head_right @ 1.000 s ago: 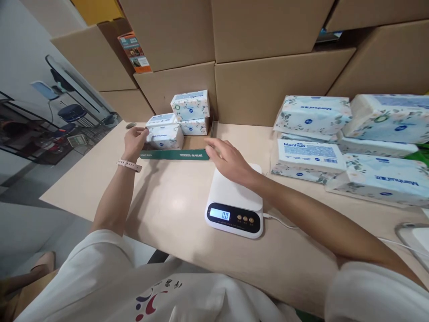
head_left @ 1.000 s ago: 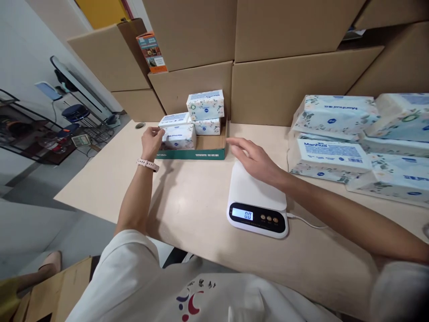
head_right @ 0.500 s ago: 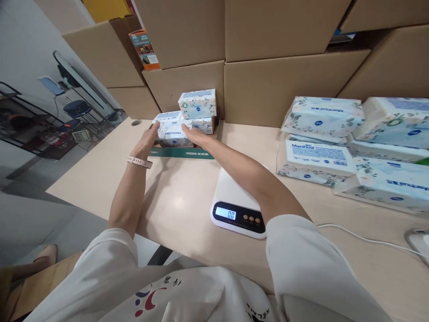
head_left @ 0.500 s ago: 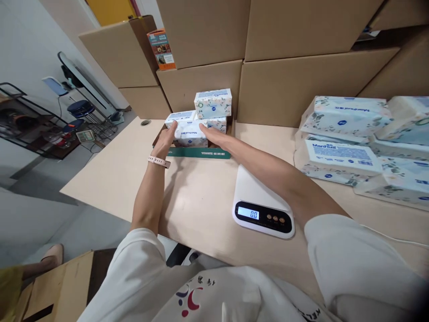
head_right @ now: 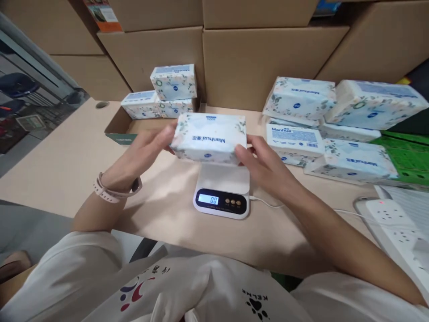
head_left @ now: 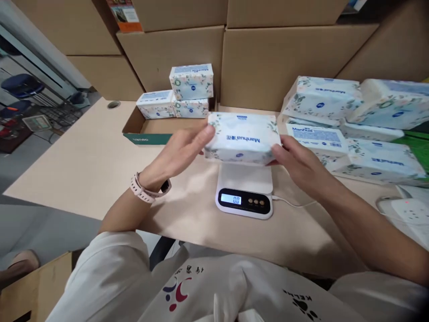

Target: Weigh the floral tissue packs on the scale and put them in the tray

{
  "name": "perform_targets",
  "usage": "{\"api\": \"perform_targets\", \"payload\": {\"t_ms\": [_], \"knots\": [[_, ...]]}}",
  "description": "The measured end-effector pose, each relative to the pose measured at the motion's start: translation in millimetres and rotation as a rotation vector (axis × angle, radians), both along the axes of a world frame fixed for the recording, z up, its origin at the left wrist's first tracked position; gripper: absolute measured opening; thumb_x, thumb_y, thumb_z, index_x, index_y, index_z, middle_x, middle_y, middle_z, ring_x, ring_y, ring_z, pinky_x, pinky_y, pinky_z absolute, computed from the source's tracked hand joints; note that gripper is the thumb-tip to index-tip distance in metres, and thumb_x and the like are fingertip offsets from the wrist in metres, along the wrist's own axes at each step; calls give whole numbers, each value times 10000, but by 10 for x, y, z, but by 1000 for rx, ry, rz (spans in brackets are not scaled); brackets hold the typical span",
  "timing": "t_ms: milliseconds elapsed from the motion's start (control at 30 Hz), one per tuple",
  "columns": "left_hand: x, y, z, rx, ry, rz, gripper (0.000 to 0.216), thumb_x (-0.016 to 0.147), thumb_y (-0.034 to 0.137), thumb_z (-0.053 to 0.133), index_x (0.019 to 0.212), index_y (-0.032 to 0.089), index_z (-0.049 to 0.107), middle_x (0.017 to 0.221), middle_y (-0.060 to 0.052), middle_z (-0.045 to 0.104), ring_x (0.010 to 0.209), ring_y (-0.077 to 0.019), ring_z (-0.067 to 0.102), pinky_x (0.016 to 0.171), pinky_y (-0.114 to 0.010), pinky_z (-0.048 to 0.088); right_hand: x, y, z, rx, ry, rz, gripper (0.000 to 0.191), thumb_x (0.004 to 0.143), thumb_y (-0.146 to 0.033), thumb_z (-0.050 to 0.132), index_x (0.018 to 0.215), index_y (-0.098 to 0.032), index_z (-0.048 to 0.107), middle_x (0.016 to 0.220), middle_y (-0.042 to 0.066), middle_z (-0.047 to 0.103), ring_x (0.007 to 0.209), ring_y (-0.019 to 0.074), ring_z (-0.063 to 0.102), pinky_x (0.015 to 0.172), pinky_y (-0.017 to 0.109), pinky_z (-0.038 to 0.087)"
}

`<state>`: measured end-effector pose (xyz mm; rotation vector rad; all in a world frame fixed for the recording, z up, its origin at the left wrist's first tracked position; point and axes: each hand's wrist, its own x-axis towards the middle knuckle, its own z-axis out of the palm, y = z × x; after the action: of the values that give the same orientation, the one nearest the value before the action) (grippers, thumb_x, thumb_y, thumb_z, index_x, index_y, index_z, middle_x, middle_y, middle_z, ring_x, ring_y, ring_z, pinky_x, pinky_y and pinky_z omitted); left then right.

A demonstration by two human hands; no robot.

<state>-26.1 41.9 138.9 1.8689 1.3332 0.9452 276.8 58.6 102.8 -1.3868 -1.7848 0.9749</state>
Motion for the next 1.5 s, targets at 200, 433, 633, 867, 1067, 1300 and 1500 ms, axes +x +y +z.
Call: {"api": "perform_targets", "payload": {"t_ms": [200,433,633,867,1067,1300,1500], "knots": [[315,-60,-261,-108,-9,-208,790,1086,842,457,1477,234,774,1624,-121,700,1442,-364,708,1255,-502,555,391,-399,-279,-35,15,-1,594,988,-805,625,1373,-369,745,1337,83,740,1183,306,771,1001,516,727],[358,-149,-533,-132,-59,-67,776,1084,819,496,1600,274,695,1749,-106,586,1622,-378,563,1320,-559,508,457,-453,-488,3,38,6,586,1054,-719,594,1517,-373,689,1487,97,731,1313,311,753,1082,520,697],[261,-182,-954,-131,-310,183,972,1000,955,424,1776,369,429,1883,-78,376,1733,-385,411,1344,-603,473,482,-610,-801,179,210,-102,570,1144,-604,460,1674,-417,549,1691,95,620,1525,303,656,1331,587,520],[186,-174,-1023,-104,-277,71,919,1013,974,164,1803,509,242,1944,62,188,1820,-311,169,1410,-567,386,561,-650,-928,228,144,-34,706,1115,-718,318,1792,-609,151,1949,-111,199,1822,280,207,1504,596,203],[223,-212,-1047,-83,-295,22,890,1025,961,161,1788,520,285,1941,80,195,1826,-325,136,1431,-601,338,577,-633,-956,186,142,32,834,1060,-835,273,1818,-552,70,1964,-138,63,1839,263,74,1519,540,128],[230,-188,-1064,-138,-296,1,993,967,1016,190,1804,484,240,1952,83,133,1833,-317,61,1457,-576,293,579,-626,-992,202,107,44,858,1050,-840,307,1822,-537,91,1963,-117,103,1839,276,90,1518,539,138],[242,-193,-1052,-158,-289,-8,1038,943,1038,183,1808,466,231,1952,84,131,1831,-340,69,1470,-576,265,592,-616,-1028,226,125,71,807,1084,-779,337,1821,-539,115,1962,-116,125,1840,253,100,1522,517,98]]}}
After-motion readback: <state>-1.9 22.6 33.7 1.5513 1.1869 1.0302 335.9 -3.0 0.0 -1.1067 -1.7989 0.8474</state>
